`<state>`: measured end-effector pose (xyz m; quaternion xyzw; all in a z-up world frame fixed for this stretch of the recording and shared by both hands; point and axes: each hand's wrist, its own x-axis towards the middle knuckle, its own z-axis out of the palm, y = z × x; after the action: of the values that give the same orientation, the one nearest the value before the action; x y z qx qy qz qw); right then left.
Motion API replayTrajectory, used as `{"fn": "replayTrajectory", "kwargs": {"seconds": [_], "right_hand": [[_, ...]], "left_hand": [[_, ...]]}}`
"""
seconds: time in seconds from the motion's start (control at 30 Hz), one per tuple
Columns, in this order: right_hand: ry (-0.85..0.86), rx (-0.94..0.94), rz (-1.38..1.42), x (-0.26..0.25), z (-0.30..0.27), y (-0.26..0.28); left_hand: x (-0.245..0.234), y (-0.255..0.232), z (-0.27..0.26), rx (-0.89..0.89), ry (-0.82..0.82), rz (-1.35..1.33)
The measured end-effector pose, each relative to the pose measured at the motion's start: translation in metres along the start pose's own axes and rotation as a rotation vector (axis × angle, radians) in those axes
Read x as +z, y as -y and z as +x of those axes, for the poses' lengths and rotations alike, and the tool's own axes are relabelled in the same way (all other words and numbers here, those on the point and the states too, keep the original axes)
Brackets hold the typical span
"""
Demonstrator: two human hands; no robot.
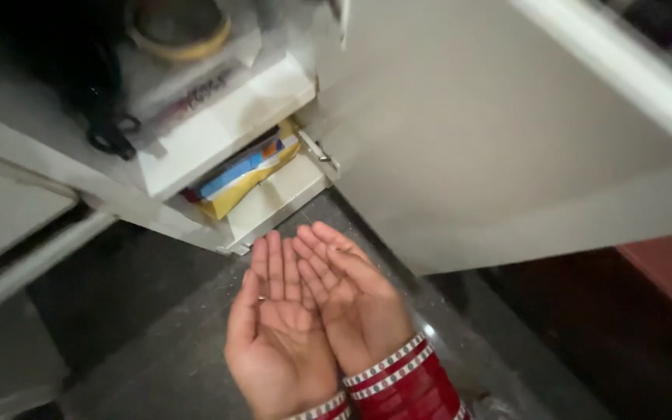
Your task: Organize notebooks and electronic accessories in a bedroom.
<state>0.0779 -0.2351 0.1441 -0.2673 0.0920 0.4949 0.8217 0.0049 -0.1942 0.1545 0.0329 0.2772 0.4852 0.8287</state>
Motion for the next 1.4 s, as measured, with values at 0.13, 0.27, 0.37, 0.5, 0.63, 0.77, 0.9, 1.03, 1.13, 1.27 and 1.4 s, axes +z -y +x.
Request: {"fn": "replayTrajectory", "kwargs": {"seconds": [0.13, 0.27, 0.37, 0.5, 0.63, 0.77, 0.9, 1.03, 1.13, 1.27, 1.4], "right_hand": [[-0.039, -0.012, -0.002, 0.046, -0.03, 0.026], [-0.039, 0.006, -0.004, 0.105, -0.059, 0.061], [-0.008, -0.033, 0.004, 0.145, -0.075, 0.094], [-0.049, -0.105, -0.015, 0.21, -0.09, 0.176], [-0.016, -0.16, -0.012, 0.225, -0.079, 0.251], [-0.038, -0.191, -0.049, 0.208, -0.039, 0.335], [-0.099, -0.226, -0.108, 0.172, 0.007, 0.441], [-0.222, -0.294, -0.236, 0.146, 0.062, 0.535], [-0.305, -0.357, -0.382, 0.131, 0.099, 0.588], [-0.369, -0.531, -0.875, 0.092, 0.171, 0.624], [-0.475, -0.734, -1.551, 0.1, 0.187, 0.62]], "left_hand": [[0.037, -0.019, -0.022, -0.081, 0.025, -0.066], [0.101, -0.037, -0.051, -0.129, 0.05, -0.056], [0.151, -0.044, -0.055, -0.2, 0.118, 0.067], [0.234, -0.042, -0.048, -0.331, 0.224, 0.347], [0.321, -0.023, -0.05, -0.399, 0.345, 0.537], [0.366, 0.056, -0.008, -0.46, 0.394, 0.408], [0.419, 0.17, 0.043, -0.501, 0.407, 0.388], [0.459, 0.267, 0.086, -0.496, 0.377, 0.623], [0.468, 0.327, 0.126, -0.43, 0.426, 0.837], [0.493, 0.356, 0.142, -0.45, 0.392, 1.296], [0.463, 0.411, 0.192, -0.158, 0.492, 1.973]]}}
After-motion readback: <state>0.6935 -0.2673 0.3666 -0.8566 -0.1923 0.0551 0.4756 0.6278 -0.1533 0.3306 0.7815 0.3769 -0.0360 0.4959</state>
